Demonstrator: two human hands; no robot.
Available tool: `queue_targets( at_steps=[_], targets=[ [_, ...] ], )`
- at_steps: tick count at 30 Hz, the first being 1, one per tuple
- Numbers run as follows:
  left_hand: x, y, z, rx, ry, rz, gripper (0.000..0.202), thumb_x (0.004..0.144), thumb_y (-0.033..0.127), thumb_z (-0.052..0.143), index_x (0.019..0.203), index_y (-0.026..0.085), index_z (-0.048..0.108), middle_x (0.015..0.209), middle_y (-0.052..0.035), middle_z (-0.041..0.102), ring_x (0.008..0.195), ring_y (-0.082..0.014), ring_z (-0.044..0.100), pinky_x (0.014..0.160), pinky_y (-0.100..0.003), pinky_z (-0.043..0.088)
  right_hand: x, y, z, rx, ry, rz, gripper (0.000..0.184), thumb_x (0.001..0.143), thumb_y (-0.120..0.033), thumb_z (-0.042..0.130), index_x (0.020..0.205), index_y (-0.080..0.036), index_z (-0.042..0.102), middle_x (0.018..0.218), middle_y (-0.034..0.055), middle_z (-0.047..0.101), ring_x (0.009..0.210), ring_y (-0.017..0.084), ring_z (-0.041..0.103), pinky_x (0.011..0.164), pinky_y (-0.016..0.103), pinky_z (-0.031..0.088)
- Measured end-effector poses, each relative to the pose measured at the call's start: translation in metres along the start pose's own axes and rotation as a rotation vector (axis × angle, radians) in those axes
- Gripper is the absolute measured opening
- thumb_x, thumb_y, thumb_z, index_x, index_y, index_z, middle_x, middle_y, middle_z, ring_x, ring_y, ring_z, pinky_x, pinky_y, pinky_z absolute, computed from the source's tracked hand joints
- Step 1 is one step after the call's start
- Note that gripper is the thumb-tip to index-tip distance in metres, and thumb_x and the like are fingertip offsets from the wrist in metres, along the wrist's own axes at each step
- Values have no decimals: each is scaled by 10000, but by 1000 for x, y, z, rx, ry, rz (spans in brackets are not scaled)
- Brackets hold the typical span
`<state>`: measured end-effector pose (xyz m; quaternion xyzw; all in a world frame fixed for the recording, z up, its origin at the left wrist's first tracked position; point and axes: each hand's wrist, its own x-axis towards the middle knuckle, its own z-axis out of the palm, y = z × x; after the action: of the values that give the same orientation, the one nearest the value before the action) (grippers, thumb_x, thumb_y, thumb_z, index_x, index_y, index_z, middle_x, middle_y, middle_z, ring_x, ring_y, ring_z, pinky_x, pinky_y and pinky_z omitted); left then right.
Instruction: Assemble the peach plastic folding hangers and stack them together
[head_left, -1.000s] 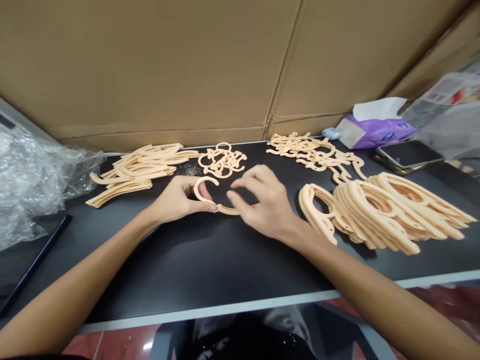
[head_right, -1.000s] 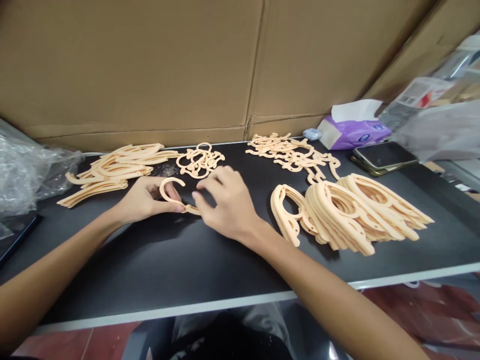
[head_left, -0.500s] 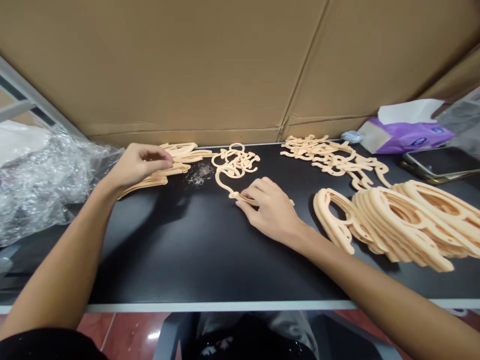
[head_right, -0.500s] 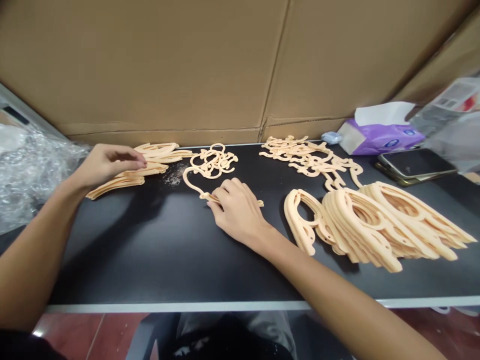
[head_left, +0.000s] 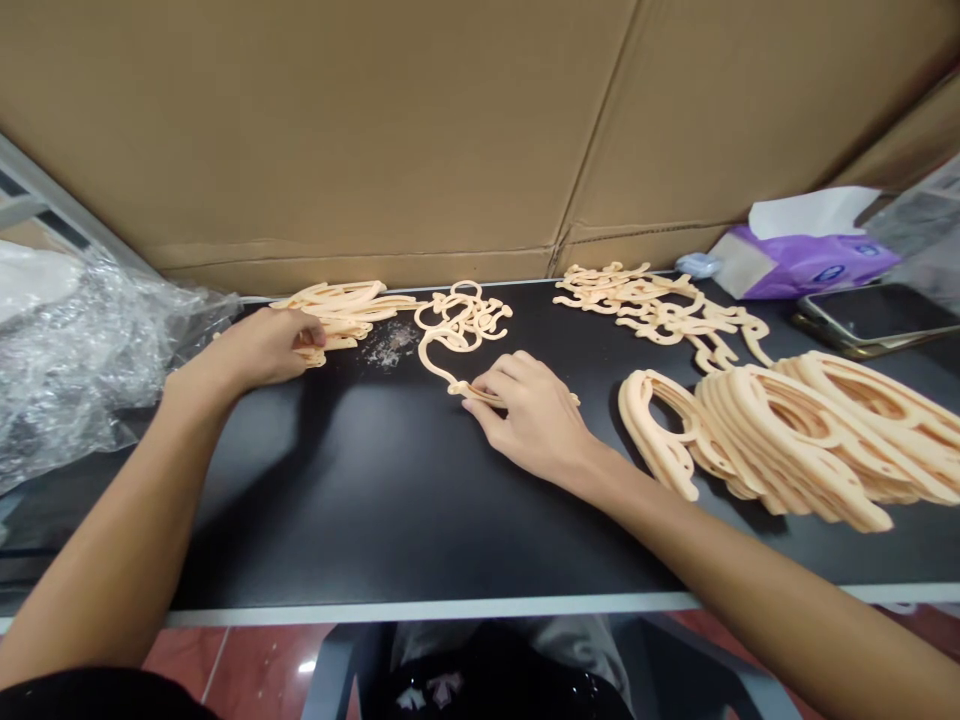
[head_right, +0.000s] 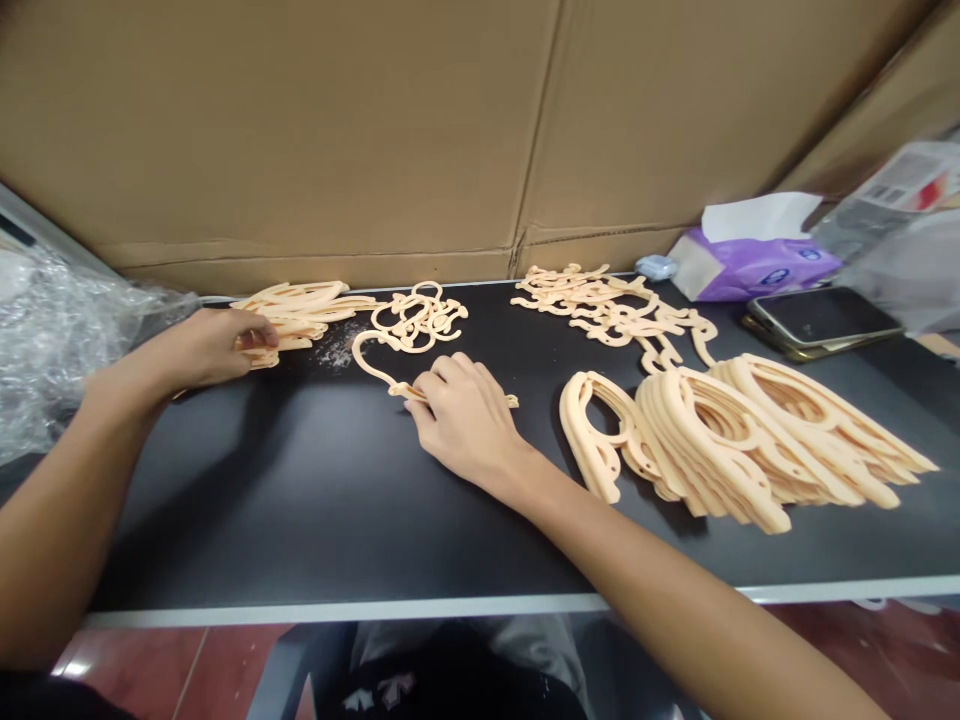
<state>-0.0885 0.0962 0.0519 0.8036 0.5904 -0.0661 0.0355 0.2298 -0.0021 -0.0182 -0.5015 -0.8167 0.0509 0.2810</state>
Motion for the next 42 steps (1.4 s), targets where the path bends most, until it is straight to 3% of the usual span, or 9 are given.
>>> queue_targets(
  at_steps=[6,9,12,17,24,31,38,40,42],
  targets=[
    [-4,11,-8,0,61,25,321,802,185,560,1064,125,734,1031,-110,736,910,-258,628,835,-344,455,0,0,0,-11,9,-1,165,939,-236,621,822,-157,705,853,64,684,840,208,559,785,347,429],
    [-10,26,-11,-119,176,72,281,861,238,564,1052,154,752,1042,-81,764,945,-239,648,900,-354,462,0,-1,0,-13,7,21,158,936,-238,621,829,-158,704,863,67,689,852,212,583,774,339,438],
    [-14,47,-10,-355,273,218,265,888,347,613,1034,174,752,1081,-60,768,980,-219,665,914,-339,482,0,-2,-1,6,13,49,132,933,-242,624,864,-162,703,913,73,700,886,213,625,777,327,452],
    [-11,81,10,-693,98,426,270,864,382,666,1020,182,758,968,-46,775,845,-172,696,775,-273,550,1,-1,-1,54,10,97,141,955,-229,582,951,-157,703,968,94,728,911,222,676,792,326,472],
    [0,98,41,-918,23,378,267,833,320,683,1041,158,730,946,-51,787,839,-169,732,790,-263,580,2,1,-6,31,-11,156,198,963,-204,545,1117,-195,670,1077,89,751,977,241,692,792,324,466],
    [-6,107,40,-762,103,428,221,879,306,642,1001,181,778,917,-28,797,809,-174,731,742,-250,558,3,-2,-10,36,-51,207,176,957,-213,512,1098,-220,617,1035,49,752,916,235,693,703,305,413],
    [-9,112,56,-289,429,789,248,955,247,539,979,164,772,896,-82,767,808,-195,702,779,-316,519,5,-4,-15,60,-156,190,277,1026,-259,397,1106,-187,651,1069,94,745,985,247,690,796,332,449],
    [-10,112,56,-267,438,770,256,956,229,512,1002,159,754,902,-81,757,820,-197,691,794,-325,511,5,-4,-16,70,-158,194,314,1044,-284,367,1101,-189,660,1074,93,746,1002,243,690,824,333,453],
    [-11,111,50,-311,368,674,247,945,248,509,1009,166,733,899,-60,746,811,-188,677,792,-319,505,4,-4,-16,72,-153,194,322,1047,-293,364,1099,-191,665,1076,89,748,1006,241,690,830,331,452]
  ],
)
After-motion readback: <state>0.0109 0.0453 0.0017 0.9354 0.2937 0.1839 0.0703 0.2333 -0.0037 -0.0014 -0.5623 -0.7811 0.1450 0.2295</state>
